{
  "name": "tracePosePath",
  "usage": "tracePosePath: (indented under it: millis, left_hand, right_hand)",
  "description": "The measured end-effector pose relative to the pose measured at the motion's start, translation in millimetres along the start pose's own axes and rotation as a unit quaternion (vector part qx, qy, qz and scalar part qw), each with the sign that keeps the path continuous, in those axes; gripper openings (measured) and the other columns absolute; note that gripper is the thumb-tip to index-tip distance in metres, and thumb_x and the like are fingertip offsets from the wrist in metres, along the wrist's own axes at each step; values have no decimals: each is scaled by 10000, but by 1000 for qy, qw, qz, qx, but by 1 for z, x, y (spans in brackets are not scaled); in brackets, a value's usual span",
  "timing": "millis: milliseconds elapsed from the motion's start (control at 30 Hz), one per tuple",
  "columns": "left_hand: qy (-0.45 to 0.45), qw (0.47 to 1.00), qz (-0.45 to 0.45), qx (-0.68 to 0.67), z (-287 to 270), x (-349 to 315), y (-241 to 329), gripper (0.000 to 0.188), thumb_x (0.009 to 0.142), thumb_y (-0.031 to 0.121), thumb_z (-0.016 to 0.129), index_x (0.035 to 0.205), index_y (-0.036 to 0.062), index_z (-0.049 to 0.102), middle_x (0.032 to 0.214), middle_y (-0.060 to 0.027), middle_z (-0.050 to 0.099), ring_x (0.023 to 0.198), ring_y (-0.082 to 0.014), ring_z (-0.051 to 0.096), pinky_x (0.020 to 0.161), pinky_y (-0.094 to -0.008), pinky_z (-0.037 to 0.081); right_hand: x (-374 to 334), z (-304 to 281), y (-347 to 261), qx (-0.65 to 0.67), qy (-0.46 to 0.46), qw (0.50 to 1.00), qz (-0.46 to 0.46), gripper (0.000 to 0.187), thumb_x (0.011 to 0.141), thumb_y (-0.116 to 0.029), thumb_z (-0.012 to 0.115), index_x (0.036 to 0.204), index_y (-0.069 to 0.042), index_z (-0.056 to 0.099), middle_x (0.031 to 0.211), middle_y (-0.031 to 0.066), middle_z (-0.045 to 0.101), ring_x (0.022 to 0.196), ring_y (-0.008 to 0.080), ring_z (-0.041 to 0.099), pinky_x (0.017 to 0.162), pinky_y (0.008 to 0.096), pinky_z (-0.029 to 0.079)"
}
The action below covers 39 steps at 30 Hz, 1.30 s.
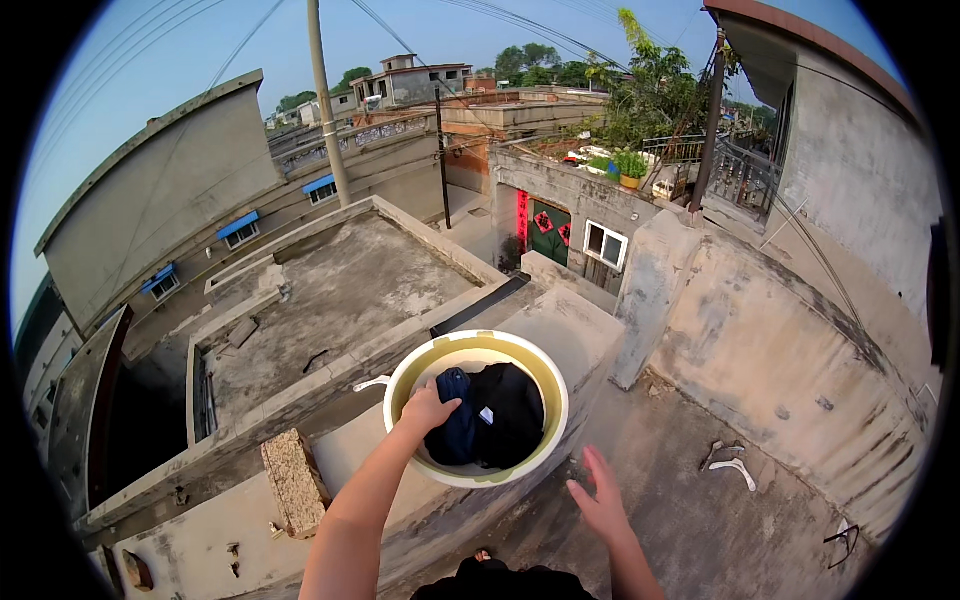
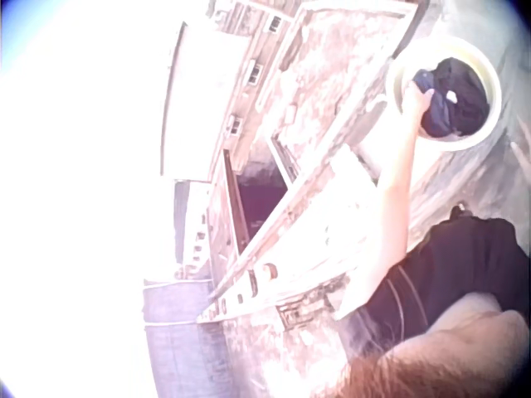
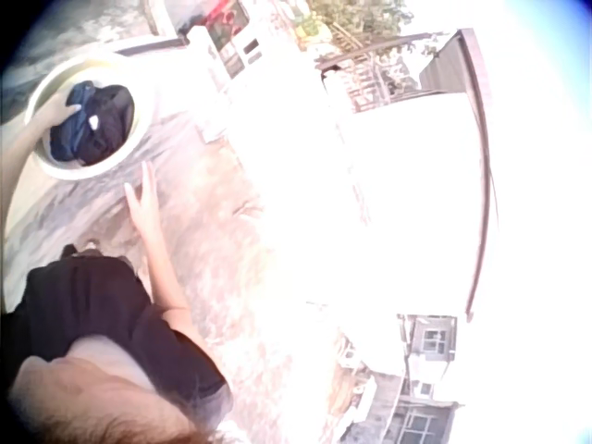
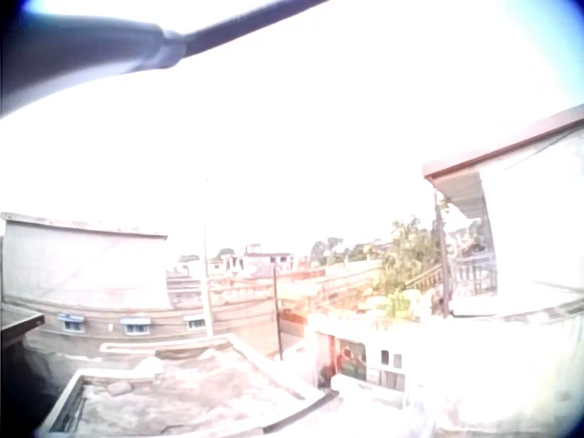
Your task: The person hangs wet clothes on a rooftop clothesline using white plastic hangers. They retrieve a black t-shirt and a blue shirt from a basin, wring out the excess water, place them on hangers, and hang them on the line alongside other drying garments.
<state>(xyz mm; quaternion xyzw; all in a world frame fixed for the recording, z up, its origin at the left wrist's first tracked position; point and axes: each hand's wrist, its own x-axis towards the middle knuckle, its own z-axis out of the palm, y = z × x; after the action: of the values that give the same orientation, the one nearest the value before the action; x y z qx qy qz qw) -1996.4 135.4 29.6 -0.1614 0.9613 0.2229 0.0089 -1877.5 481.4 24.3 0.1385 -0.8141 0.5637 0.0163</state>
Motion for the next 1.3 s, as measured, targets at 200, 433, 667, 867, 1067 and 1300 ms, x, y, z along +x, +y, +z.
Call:
tracePosePath:
  millis: [200, 433, 667, 867, 1067, 1300]
  left_hand:
    - [-71, 992, -66, -77, 13, 56, -5, 748, 589, 343, 773, 1192, -35, 546, 1131, -233, 610, 1054, -325, 604, 901, -362, 490]
    - [72, 933, 18, -352, -46, 28, 0, 447, 576, 124, 708, 983, -52, 651, 872, -136, 674, 798, -221, 649, 760, -307, 514]
    - [99, 812, 170, -550, -171, -23, 70, 348, 645, -60, 614, 989, -14, 587, 823, -56, 637, 748, -126, 607, 704, -267, 500]
    - [122, 789, 225, -558, -191, -37, 102, 457, 651, -100, 617, 1088, 3, 538, 934, -62, 631, 821, -130, 614, 754, -258, 508]
    - [93, 737, 231, -629, -194, -60, 131, 457, 665, -122, 591, 1100, 0, 527, 950, -62, 623, 852, -129, 611, 777, -256, 504]
    - [121, 697, 233, -667, -203, -76, 117, 484, 700, -97, 633, 1146, 22, 489, 1006, -76, 616, 906, -152, 613, 836, -291, 503]
  right_hand:
    - [24, 8, -14, 13, -10, 1000, 5, 627, 844, -133, 645, 1402, -59, 369, 1470, 153, 312, 1219, 268, 477, 981, 371, 399]
    - [47, 17, -27, 3, -28, 999, -45, 586, 843, -145, 645, 1372, -54, 408, 1404, 152, 400, 1109, 234, 557, 932, 342, 436]
    - [87, 18, -60, -73, 47, 995, 40, 498, 806, -135, 682, 1273, -64, 526, 1188, 107, 590, 911, 169, 627, 708, 285, 515]
    - [126, 39, -111, -40, -67, 988, -134, 895, 736, -209, 775, 1436, -57, 238, 1365, 193, 423, 1203, 272, 464, 939, 376, 427]
    - [152, 91, -130, 127, -65, 976, -163, 1302, 664, -221, 842, 1449, -79, -187, 1445, 228, 270, 1361, 302, 271, 1067, 398, 304]
    - [181, 102, -160, 245, -117, 959, -86, 757, 682, -95, 784, 1322, 1, 392, 1200, 112, 561, 1107, 182, 541, 956, 313, 417]
